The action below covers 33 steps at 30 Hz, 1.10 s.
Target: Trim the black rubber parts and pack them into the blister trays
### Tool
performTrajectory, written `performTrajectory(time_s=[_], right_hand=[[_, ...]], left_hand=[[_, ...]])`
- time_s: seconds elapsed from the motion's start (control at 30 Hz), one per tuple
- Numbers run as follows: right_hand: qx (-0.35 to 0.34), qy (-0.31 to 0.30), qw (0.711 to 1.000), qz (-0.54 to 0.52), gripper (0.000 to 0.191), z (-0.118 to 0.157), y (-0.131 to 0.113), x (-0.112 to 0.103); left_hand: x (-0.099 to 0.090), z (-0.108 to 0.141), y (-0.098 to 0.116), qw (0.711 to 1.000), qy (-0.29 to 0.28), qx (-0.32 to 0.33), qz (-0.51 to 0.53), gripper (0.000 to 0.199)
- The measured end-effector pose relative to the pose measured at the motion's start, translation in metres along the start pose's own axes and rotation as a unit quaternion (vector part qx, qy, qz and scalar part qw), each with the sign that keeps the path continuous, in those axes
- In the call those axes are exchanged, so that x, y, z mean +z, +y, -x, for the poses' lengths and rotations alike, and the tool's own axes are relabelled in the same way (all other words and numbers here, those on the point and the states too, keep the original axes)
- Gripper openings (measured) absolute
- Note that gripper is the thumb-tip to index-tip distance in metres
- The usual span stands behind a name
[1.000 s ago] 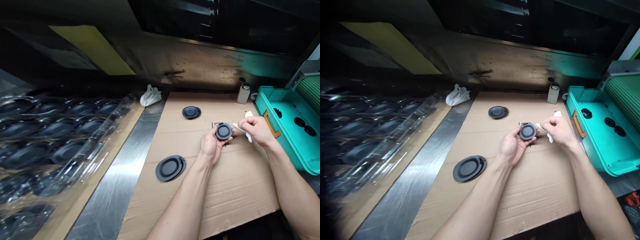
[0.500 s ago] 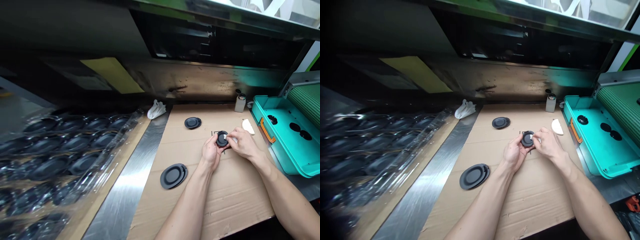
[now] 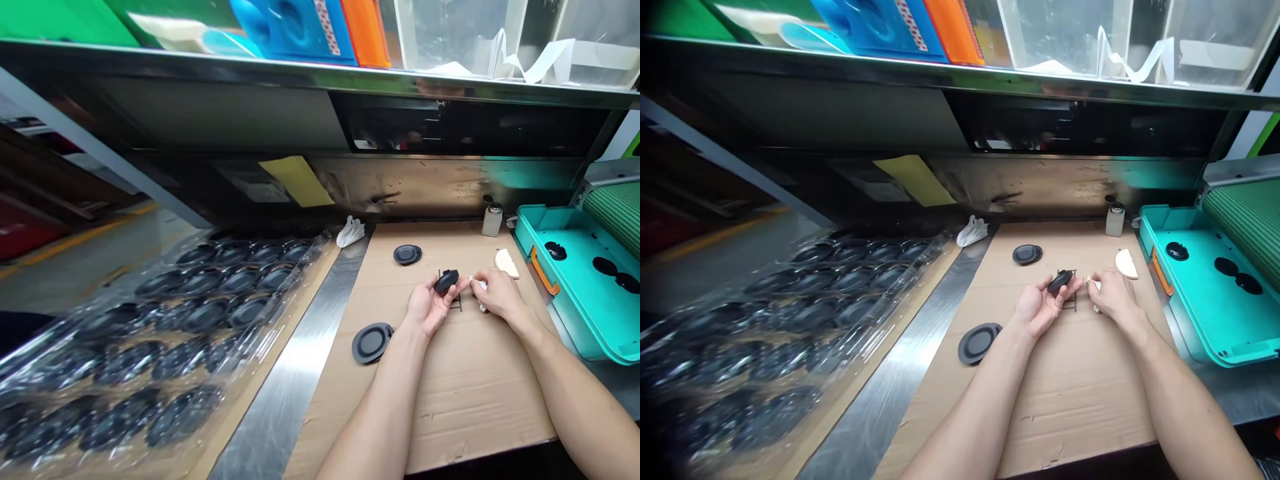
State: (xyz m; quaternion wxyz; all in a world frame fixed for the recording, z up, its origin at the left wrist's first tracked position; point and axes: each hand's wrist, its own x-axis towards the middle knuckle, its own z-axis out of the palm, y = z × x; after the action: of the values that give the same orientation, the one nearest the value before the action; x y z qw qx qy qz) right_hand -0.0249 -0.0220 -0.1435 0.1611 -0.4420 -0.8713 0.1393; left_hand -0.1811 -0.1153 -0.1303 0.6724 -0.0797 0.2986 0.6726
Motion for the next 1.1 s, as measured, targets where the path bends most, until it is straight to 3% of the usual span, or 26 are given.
performTrajectory(time_s=[0.47, 0.73, 0.9, 1.03, 1.1], right_hand=[[0.019, -0.003, 1.000, 0.002, 0.027, -0.001, 0.003, -0.002], [0.039, 0.045, 0.997, 0.054, 0.021, 0.002, 0.001, -0.007], [-0.046, 0.151, 0.985, -0.072, 0.025, 0.000, -0.006, -0.001], [-0.074, 0.113, 0.972, -0.190, 0.028, 0.002, -0.015, 0.004], [-0.086, 0.101, 0.970, -0.205, 0.029, 0.003, -0.016, 0.006]], left_hand=[[-0.002, -0.003, -0.002, 0.999, -0.001, 0.026, -0.020, 0.038], [-0.003, -0.004, -0.003, 0.998, -0.010, 0.045, -0.036, 0.037], [-0.004, -0.006, -0.009, 0.988, -0.036, 0.097, -0.112, 0.035], [-0.008, -0.008, -0.018, 0.965, -0.098, 0.171, -0.173, 0.023], [-0.010, -0.010, -0.022, 0.947, -0.107, 0.216, -0.212, 0.038]])
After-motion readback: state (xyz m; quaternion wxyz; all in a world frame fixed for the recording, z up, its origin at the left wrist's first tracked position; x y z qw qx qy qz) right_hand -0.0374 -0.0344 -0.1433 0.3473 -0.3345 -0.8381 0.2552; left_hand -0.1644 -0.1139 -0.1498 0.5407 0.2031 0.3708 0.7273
